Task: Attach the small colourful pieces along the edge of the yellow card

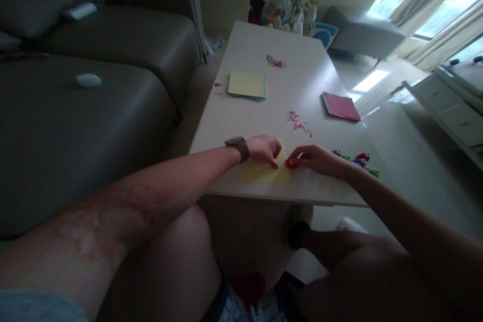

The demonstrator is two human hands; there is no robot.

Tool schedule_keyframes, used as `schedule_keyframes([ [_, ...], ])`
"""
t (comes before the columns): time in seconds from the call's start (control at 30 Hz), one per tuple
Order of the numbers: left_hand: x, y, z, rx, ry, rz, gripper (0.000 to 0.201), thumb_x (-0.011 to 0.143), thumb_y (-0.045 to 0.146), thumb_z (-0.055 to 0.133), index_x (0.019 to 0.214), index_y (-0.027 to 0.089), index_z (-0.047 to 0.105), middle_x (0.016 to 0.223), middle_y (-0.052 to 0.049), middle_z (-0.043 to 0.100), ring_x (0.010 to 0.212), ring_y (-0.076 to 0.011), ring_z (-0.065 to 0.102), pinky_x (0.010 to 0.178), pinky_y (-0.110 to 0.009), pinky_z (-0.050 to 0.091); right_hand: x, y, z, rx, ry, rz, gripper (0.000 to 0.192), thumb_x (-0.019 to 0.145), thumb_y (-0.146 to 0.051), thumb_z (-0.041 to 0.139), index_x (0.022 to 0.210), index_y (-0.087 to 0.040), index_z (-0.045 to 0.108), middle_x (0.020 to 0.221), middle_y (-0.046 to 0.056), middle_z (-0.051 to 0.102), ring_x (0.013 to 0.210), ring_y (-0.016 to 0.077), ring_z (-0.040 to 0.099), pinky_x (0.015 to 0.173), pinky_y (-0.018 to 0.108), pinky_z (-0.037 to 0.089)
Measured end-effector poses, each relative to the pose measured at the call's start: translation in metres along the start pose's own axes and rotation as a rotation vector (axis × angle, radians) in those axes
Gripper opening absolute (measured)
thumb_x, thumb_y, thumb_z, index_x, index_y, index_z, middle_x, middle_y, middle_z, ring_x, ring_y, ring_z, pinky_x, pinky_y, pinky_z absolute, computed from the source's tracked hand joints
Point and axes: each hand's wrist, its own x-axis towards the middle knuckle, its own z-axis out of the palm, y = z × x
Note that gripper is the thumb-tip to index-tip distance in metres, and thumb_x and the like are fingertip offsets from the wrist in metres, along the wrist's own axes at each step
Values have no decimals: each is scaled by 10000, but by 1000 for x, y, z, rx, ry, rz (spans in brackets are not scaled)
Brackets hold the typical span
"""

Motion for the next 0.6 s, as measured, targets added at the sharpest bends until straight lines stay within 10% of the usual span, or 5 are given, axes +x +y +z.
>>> schedule_keyframes([
  [0.6, -3, 4, -4, 68, -31, -13, 308, 701, 435, 796, 825, 170, 699, 800, -22, 709, 678, -131, 576, 587, -254, 330, 2, -3, 6, -17, 8, -34, 357, 810, -503, 679, 957, -182, 734, 824, 66, 744, 717, 177, 658, 658, 306, 505],
])
